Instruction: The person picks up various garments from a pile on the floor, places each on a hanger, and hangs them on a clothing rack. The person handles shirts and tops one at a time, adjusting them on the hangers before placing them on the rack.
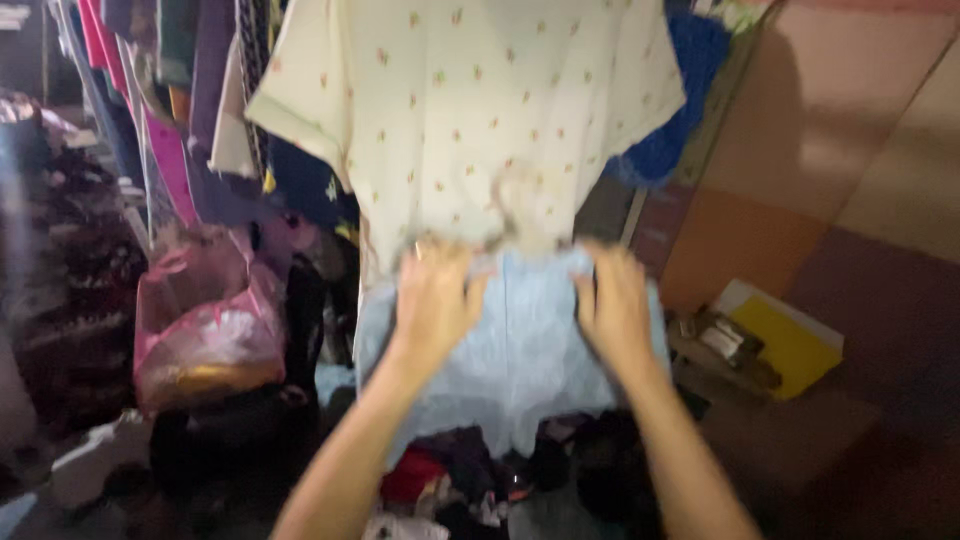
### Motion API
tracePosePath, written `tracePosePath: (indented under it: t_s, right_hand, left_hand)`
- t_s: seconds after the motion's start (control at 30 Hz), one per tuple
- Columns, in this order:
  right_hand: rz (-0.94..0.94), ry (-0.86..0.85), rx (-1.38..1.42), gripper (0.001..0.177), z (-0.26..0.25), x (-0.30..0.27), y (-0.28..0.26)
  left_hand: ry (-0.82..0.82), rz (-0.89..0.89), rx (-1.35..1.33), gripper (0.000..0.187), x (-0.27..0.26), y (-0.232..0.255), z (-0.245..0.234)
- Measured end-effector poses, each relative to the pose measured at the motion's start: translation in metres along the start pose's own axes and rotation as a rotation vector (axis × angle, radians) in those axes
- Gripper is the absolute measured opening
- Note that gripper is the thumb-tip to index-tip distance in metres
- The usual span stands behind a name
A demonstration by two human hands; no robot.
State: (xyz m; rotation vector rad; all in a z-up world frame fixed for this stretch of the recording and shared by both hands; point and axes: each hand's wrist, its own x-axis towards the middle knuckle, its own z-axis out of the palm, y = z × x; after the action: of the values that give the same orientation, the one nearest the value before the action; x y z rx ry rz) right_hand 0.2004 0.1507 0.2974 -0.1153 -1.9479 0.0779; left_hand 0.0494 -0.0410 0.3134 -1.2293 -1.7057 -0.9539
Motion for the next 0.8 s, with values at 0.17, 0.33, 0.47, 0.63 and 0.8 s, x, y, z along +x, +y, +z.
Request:
tracePosePath:
  t_s: [0.17, 0.33, 0.47, 0.63, 0.8]
  right_hand:
    - [-0.214, 0.177, 0.016, 0.031, -0.024, 0.158, 0.000]
    - [-0.275, 0.255, 0.063, 0.036, -0.024, 0.261, 0.011]
    - [-0.253, 0.296, 0.033, 0.036, -0.011, 0.304, 0.029]
    - [-0.178, 0.287, -0.020, 0.036, -0.001, 0.329, 0.048]
    - [-0.116, 0.268, -0.079, 0.040, -0.003, 0.353, 0.061]
  left_hand:
    - [0.226, 0.191, 0.138, 0.033, 0.153, -0.005, -0.054]
    - [0.369, 0.249, 0.193, 0.035, 0.254, 0.004, -0.081]
    - [0.348, 0.206, 0.246, 0.035, 0.295, 0.006, -0.076]
    - [0.374, 0.183, 0.262, 0.036, 0.319, 0.002, -0.051]
    - [0.360, 0.132, 0.250, 0.036, 0.343, -0.002, -0.032]
